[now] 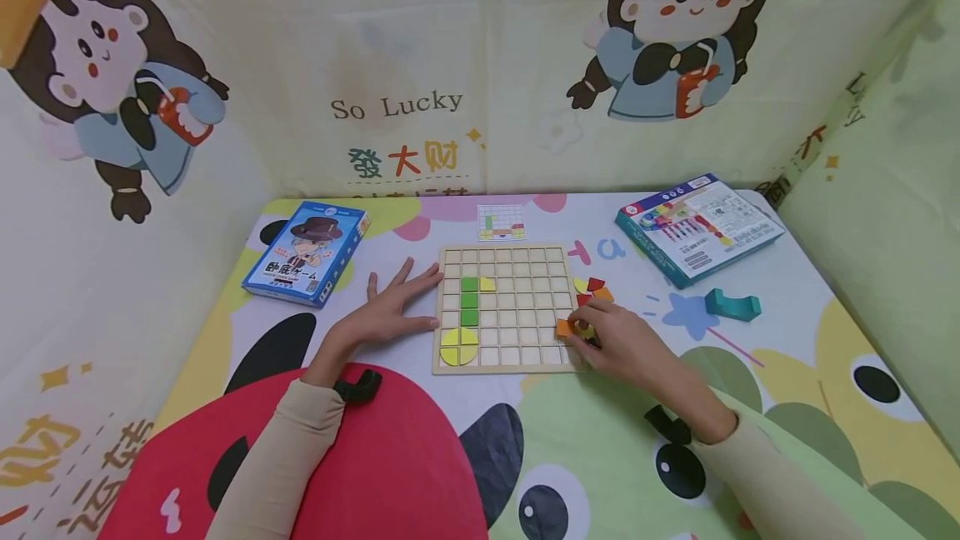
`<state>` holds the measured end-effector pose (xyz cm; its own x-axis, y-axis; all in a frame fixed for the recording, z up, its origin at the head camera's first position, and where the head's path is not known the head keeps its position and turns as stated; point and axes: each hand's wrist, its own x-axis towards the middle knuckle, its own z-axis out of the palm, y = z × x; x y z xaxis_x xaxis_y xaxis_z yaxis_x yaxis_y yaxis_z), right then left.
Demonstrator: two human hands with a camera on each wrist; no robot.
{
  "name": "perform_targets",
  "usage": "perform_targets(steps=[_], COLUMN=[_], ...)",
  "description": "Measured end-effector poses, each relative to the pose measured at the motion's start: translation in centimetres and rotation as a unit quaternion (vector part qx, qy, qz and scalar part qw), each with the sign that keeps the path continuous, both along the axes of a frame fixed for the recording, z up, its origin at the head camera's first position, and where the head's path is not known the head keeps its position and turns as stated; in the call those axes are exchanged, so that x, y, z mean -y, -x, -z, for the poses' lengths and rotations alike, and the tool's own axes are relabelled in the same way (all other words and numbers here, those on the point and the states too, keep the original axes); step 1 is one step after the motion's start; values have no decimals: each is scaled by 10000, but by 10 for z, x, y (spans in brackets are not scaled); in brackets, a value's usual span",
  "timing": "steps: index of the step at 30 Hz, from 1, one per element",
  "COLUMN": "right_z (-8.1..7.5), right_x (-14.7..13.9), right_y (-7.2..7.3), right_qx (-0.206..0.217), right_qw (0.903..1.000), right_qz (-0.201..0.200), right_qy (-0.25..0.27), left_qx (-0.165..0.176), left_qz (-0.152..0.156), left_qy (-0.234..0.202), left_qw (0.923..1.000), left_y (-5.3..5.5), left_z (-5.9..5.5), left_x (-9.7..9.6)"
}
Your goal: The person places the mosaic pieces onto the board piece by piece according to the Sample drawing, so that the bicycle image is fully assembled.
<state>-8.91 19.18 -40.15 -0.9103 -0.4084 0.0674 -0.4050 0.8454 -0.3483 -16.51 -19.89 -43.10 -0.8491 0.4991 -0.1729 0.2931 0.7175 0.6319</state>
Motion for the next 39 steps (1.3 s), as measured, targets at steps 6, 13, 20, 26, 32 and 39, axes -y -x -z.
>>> perform_targets(steps=[6,13,20,26,32,39], right_z=[-2,-2,-2,-2,-2,-3], right_x=[13,28,42,52,63,73], right_y=[2,4,6,7,9,11], right_qx=[-129,-191,-88,-168,-265,-216], right_qw=[9996,9982,9978,9960,9946,9938], right_qz=[-265,-555,-664,-878,-1003,-1071], right_qy=[-42,91,-23,71,-82,-188], left_qx=[23,48,27,8,13,21], left_qz=[-24,-20,-35,-36,-46,-38], left_qy=[-41,-46,-5,6,-39,-27], left_qw=[10000,10000,10000,10000,10000,10000], left_y=[-2,-1,-1,-1,-2,-1], left_z=[-3,-2,-3,-3,-3,-4], left_x=[0,-1,-1,0,1,0])
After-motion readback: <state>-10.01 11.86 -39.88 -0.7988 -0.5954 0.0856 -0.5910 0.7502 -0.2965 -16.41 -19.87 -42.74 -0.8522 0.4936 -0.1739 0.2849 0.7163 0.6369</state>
